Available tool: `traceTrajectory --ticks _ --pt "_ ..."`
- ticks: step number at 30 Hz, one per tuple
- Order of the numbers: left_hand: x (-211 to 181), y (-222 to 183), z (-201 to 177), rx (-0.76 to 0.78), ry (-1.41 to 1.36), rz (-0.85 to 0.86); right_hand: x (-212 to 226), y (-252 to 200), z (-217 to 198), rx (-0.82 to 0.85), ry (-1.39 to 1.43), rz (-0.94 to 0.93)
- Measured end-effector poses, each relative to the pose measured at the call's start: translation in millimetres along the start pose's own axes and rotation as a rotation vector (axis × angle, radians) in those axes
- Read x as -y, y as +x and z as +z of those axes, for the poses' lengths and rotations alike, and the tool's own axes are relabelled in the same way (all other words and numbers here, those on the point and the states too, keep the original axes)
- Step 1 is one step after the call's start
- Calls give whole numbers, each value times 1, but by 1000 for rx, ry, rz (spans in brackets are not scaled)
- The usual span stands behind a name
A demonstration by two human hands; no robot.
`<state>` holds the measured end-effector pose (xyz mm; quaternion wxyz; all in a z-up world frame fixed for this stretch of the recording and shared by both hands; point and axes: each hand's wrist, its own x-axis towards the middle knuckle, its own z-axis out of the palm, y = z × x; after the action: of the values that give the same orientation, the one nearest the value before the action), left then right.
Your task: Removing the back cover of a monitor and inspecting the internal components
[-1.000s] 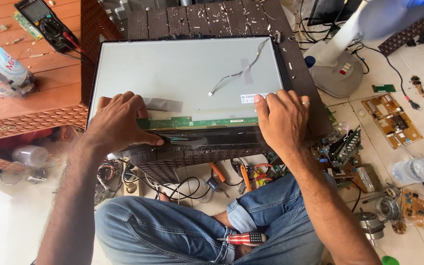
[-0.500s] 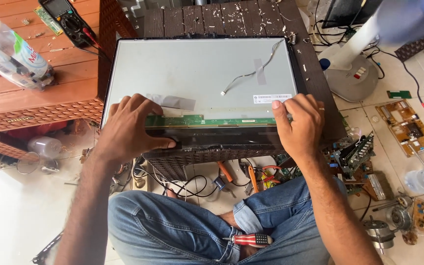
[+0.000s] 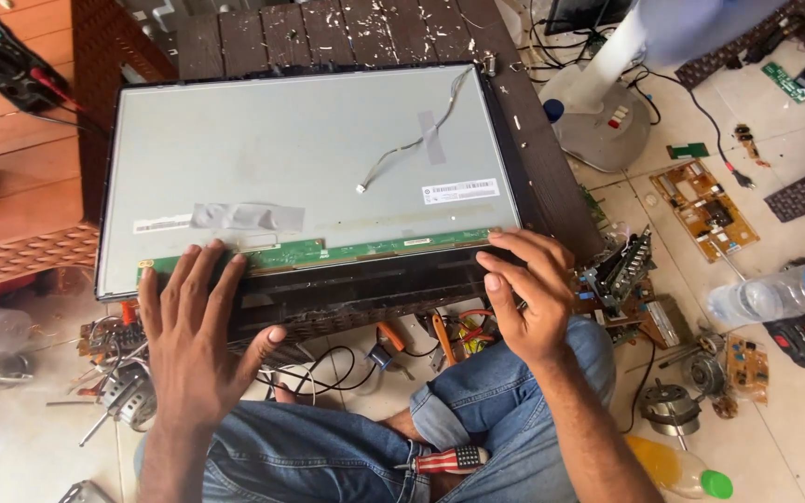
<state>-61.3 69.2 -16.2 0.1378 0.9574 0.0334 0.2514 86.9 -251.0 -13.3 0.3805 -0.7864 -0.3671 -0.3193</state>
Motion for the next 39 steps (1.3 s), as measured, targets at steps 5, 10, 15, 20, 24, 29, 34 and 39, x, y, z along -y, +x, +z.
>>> traceTrajectory --ticks 5,10,15,20,24,29,34,39 --pt "1 -3 4 -47 -5 -14 2 -4 -7 35 62 45" --pt "5 -5 6 -33 -13 -1 21 -22 -26 -15 14 131" --pt "5 -8 8 -33 -23 -4 29 -65 -41 -54 -22 252" --pt "2 -6 7 -76 -52 11 35 -112 -40 851 100 557" --pt "4 -9 10 -87 -55 6 48 -192 -29 1645 -166 512" --pt "4 -9 11 -99 -57 2 40 -216 -21 1419 -183 325" --pt "5 -10 12 -85 -49 0 43 -178 -17 1346 -23 531" --pt "0 -10 7 -67 -44 20 29 -156 7 1011 65 557"
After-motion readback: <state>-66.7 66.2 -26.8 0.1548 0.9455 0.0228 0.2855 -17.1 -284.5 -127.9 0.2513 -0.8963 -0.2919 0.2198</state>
